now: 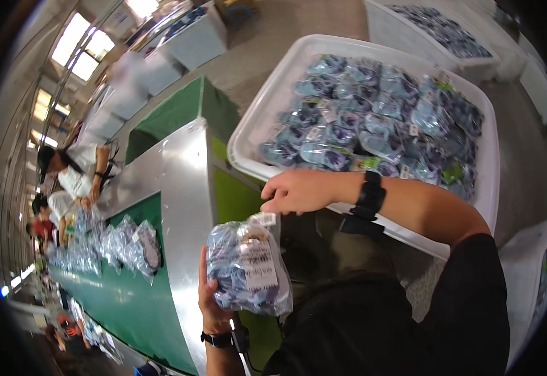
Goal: The person sorts packaged footwear from a large white bin onto a green conveyor belt. They pick up individual plastic-wrapped pairs of shoes and place them onto the moving belt, where other workers are also handling similar items.
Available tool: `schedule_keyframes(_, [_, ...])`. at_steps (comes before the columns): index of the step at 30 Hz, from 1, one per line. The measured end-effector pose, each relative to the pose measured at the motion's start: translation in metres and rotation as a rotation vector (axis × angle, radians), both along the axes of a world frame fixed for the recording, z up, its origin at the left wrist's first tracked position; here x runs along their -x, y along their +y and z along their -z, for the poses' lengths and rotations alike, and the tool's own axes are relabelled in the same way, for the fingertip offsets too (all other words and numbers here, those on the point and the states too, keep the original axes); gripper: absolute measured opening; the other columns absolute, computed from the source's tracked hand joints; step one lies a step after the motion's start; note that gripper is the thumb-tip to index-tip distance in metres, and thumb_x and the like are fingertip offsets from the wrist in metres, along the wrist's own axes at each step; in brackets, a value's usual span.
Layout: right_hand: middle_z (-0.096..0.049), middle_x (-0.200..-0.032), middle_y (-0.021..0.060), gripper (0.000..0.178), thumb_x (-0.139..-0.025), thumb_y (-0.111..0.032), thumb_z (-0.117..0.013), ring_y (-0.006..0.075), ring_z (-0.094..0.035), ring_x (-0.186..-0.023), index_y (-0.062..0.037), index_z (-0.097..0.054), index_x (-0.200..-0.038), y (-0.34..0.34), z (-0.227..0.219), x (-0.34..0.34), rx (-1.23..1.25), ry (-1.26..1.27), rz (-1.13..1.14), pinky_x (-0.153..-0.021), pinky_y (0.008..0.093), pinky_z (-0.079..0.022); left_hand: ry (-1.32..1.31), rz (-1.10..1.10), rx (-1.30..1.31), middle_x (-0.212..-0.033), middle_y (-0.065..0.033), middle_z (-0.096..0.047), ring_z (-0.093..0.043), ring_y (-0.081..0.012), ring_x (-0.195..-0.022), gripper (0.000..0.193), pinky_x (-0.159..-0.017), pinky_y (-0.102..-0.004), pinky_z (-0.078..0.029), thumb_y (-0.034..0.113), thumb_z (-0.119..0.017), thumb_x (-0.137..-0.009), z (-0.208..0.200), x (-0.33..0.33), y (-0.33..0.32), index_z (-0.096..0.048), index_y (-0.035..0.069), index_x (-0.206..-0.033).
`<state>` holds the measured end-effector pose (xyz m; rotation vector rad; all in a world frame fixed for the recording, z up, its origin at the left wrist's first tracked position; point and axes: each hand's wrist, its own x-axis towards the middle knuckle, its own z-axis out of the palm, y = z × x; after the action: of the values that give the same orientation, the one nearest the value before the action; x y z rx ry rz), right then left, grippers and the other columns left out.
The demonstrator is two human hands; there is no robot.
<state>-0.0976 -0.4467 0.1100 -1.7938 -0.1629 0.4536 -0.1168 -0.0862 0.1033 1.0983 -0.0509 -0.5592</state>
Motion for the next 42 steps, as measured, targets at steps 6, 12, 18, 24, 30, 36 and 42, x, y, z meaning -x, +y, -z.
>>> schedule_keyframes(6, [-0.072, -0.119, 0.0127, 0.065, -0.097, -0.046, -0.078, 0.0175, -0.067, -0.109, 0.0047, -0.063, -0.134, 0.029, 0.039, 0.018, -0.298, 0.324, -0.212, -0.097, 0.0352, -0.055, 0.049, 0.187, -0.072, -0.16, -0.0239, -0.044, -0.054, -0.0362, -0.141, 0.111, -0.118, -0.0484, -0.045, 0.026, -0.083, -0.08, -0.017, 0.013, -0.042, -0.021, 0.0, -0.168])
schedule_keyframes(12, [-0.073, -0.12, 0.0126, 0.063, -0.089, -0.028, -0.088, 0.0183, -0.069, -0.109, 0.0052, -0.061, -0.135, 0.011, 0.043, 0.038, -0.459, 0.308, -0.118, -0.095, 0.0363, -0.056, 0.054, 0.241, -0.08, -0.152, -0.0213, -0.055, -0.059, -0.0325, -0.136, 0.089, -0.115, -0.0456, -0.048, 0.024, -0.076, -0.09, -0.009, 0.005, -0.054, -0.033, -0.002, -0.164])
schedule_keyframes(18, [-0.073, -0.111, 0.009, 0.061, -0.091, -0.032, -0.085, 0.0143, -0.066, -0.098, 0.0033, -0.064, -0.135, -0.088, 0.012, 0.003, -0.103, -0.112, 0.181, -0.085, 0.0321, -0.055, -0.084, 0.063, -0.267, -0.139, -0.019, -0.065, -0.066, -0.0296, -0.125, 0.047, -0.102, -0.0462, -0.057, 0.012, -0.062, -0.103, 0.003, -0.019, -0.025, -0.054, -0.003, -0.147])
schedule_keyframes(24, [-0.073, -0.115, 0.0127, 0.071, -0.091, -0.033, -0.083, 0.0143, -0.067, -0.102, 0.0093, -0.057, -0.142, -0.235, 0.029, -0.096, -0.263, -0.367, 0.893, -0.083, 0.0296, -0.055, -0.082, -0.012, -0.351, -0.124, -0.013, -0.071, -0.072, -0.0237, -0.111, 0.038, -0.094, -0.0366, -0.059, 0.013, -0.062, -0.109, -0.005, -0.037, 0.023, -0.058, -0.001, -0.144])
schedule_keyframes(30, [-0.075, -0.116, 0.0208, 0.069, -0.084, -0.034, -0.081, 0.032, -0.074, -0.103, 0.0055, -0.061, -0.137, -0.291, 0.153, -0.131, 0.3, -0.221, 1.486, -0.091, 0.0402, -0.058, -0.123, -0.072, -0.465, -0.125, -0.0135, -0.071, -0.071, -0.0245, -0.109, 0.037, -0.093, -0.0377, -0.059, 0.013, -0.064, -0.108, -0.004, -0.04, 0.062, -0.059, -0.002, -0.142])
schedule_keyframes(36, [-0.074, -0.096, 0.0061, 0.028, -0.096, -0.022, -0.074, 0.0144, -0.071, -0.082, 0.0003, -0.072, -0.113, -0.215, 0.163, -0.055, -0.204, -0.16, 0.971, -0.07, 0.0303, -0.059, -0.14, -0.155, -0.66, -0.124, -0.0129, -0.071, -0.071, -0.024, -0.107, 0.038, -0.092, -0.0369, -0.059, 0.018, -0.063, -0.109, 0.0, -0.064, 0.111, -0.06, -0.001, -0.142])
schedule_keyframes(42, [-0.068, -0.086, 0.0013, 0.019, -0.104, -0.018, -0.065, 0.0084, -0.062, -0.073, -0.0006, -0.069, -0.11, -0.152, 0.091, 0.027, -0.187, -0.167, 0.659, -0.067, 0.0252, -0.051, -0.396, -0.283, -1.0, -0.114, -0.0171, -0.077, -0.072, -0.0225, -0.105, 0.044, -0.094, -0.0338, -0.055, 0.021, -0.079, -0.094, 0.059, -0.151, 0.178, -0.07, -0.007, -0.127])
